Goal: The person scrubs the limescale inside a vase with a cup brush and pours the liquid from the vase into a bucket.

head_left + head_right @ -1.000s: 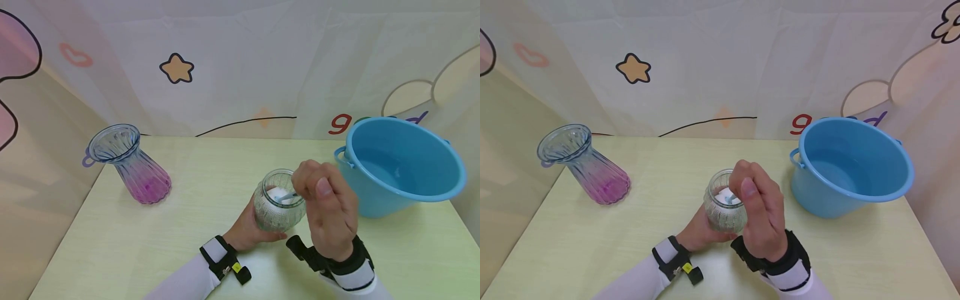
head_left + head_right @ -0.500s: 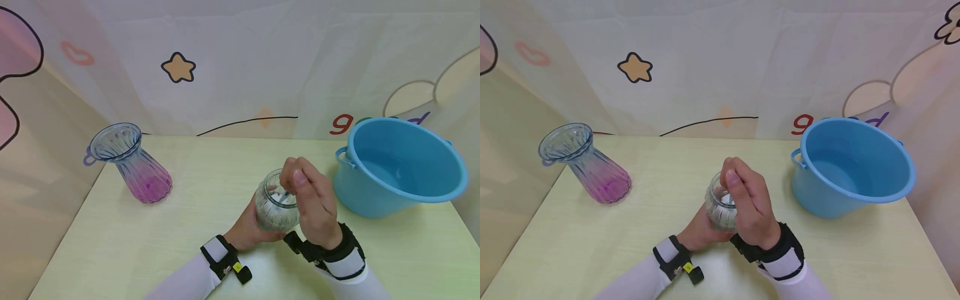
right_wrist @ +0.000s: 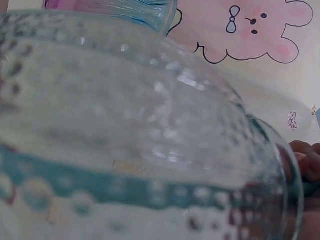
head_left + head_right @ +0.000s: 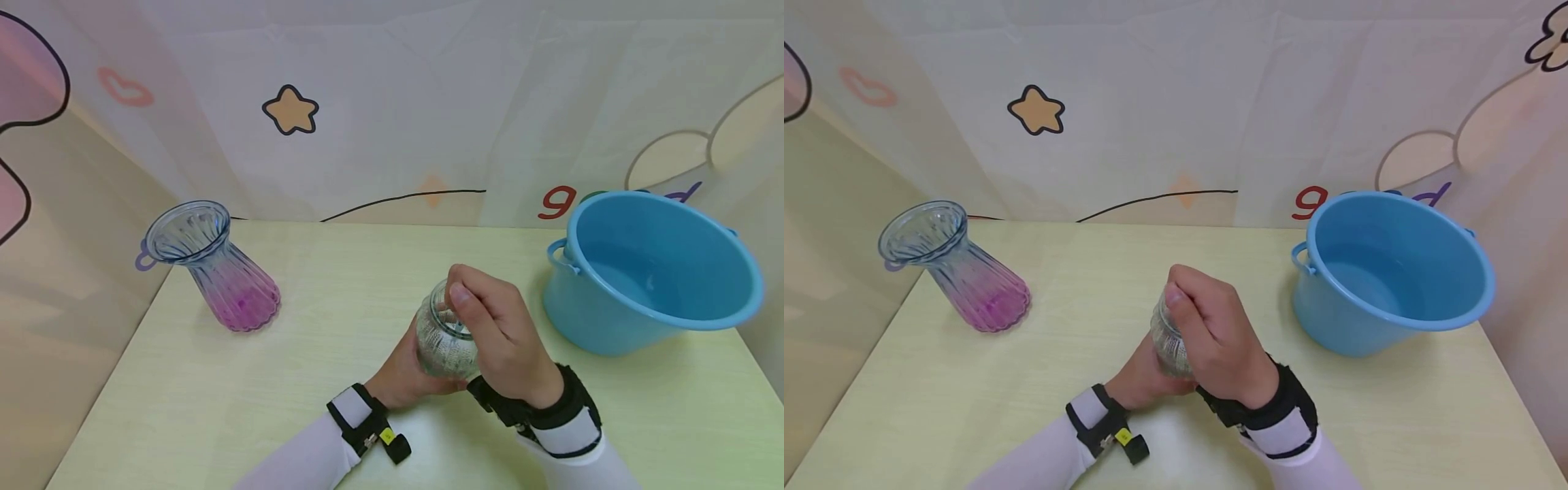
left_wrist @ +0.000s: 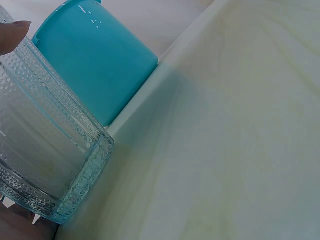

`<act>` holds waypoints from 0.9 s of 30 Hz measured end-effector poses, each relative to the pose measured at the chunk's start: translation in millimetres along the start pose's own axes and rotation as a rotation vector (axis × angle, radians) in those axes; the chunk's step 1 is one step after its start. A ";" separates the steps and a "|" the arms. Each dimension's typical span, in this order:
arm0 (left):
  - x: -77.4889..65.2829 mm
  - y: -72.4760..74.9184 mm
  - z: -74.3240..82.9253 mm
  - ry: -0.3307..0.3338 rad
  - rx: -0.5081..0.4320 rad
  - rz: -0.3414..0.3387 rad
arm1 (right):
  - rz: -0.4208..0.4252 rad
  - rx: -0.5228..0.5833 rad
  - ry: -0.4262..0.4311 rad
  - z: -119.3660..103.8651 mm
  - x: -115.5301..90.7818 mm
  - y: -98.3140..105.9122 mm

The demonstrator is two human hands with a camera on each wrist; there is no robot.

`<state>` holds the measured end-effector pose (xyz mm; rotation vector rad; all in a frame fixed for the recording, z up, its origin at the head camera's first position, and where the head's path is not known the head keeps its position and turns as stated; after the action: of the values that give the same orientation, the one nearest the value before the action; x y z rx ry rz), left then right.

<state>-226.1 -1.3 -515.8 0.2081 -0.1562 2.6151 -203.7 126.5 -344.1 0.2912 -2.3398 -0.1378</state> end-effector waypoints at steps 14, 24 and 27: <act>-0.4 0.4 -0.9 0.020 0.017 0.011 | -0.012 -0.036 -0.015 -0.8 -0.6 -1.0; -0.7 -0.3 -0.5 0.039 0.010 0.016 | 0.056 0.172 -0.093 -4.7 0.0 1.4; -1.0 -0.2 0.3 0.048 0.020 0.020 | 0.087 0.287 -0.071 -4.3 0.3 3.3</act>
<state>-225.1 -1.6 -515.6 0.1518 -0.1162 2.6398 -201.4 129.5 -340.3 0.3280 -2.4375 0.2351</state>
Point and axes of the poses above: each hand's wrist, its own x-axis towards the middle knuckle, its own y-axis out of the back of the hand, z = x × y, the point moved 2 cm from there along x, towards the middle knuckle, and after that the axes turned 6 degrees about z, right-handed, at the moved point
